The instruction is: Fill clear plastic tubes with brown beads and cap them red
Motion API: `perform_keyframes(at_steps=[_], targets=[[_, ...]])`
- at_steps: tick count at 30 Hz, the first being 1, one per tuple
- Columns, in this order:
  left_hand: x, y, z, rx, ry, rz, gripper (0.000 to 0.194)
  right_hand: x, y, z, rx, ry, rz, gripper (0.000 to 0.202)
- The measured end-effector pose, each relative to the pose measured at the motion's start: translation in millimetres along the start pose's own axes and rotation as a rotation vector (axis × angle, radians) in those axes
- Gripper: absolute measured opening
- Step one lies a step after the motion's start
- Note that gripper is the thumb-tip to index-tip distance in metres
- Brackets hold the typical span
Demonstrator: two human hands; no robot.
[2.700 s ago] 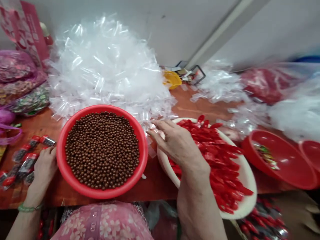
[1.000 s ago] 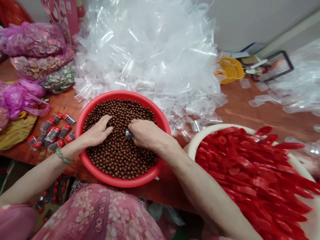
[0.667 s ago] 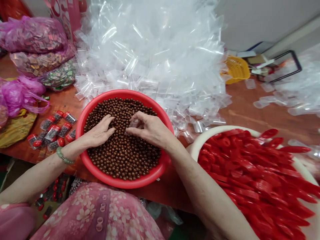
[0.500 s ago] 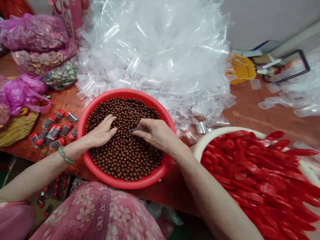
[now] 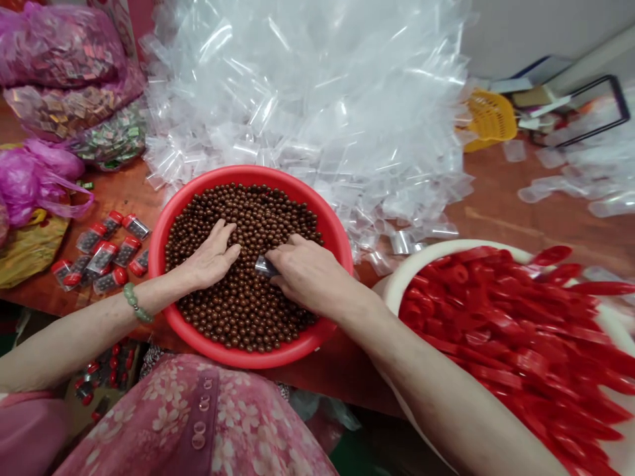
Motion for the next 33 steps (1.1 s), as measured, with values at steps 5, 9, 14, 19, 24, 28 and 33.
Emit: perform_keyframes(at_steps=[5, 9, 14, 19, 24, 28, 33], targets=[[1.9, -11, 4, 0.019, 0.107, -0.081, 0.053, 7, -32, 6, 0.123, -0.313, -0.038, 0.01], [-1.5, -13, 7, 0.065, 0.209, -0.189, 0.048, 20, -45, 11, 0.175, -0.474, -0.155, 0.011], [-8.7, 1, 4, 0.217, 0.332, -0.187, 0.051, 24, -44, 12, 0.169, -0.652, -0.29, 0.014], [-17.8, 13, 5, 0.411, 0.428, -0.106, 0.076, 16, -35, 8, 0.06, -0.989, -0.482, 0.02], [-16.2, 15, 5, 0.395, 0.373, -0.15, 0.085, 15, -31, 8, -0.004, -1.248, -0.566, 0.038], [-9.0, 21, -4, 0.344, 0.365, -0.18, 0.071, 15, -30, 13, -0.019, -1.136, -0.707, 0.029], [-9.1, 25, -13, 0.358, 0.562, -0.202, 0.045, 5, -26, 17, -0.037, -0.943, -0.843, 0.024]])
Point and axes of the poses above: each hand's wrist, its own y-axis away from the middle knuckle, its own x-axis out of the palm, z = x × y, the point moved 3 cm from there along -y, towards the middle knuckle, and after that the axes turned 4 degrees about -z, right-handed, at the moved point
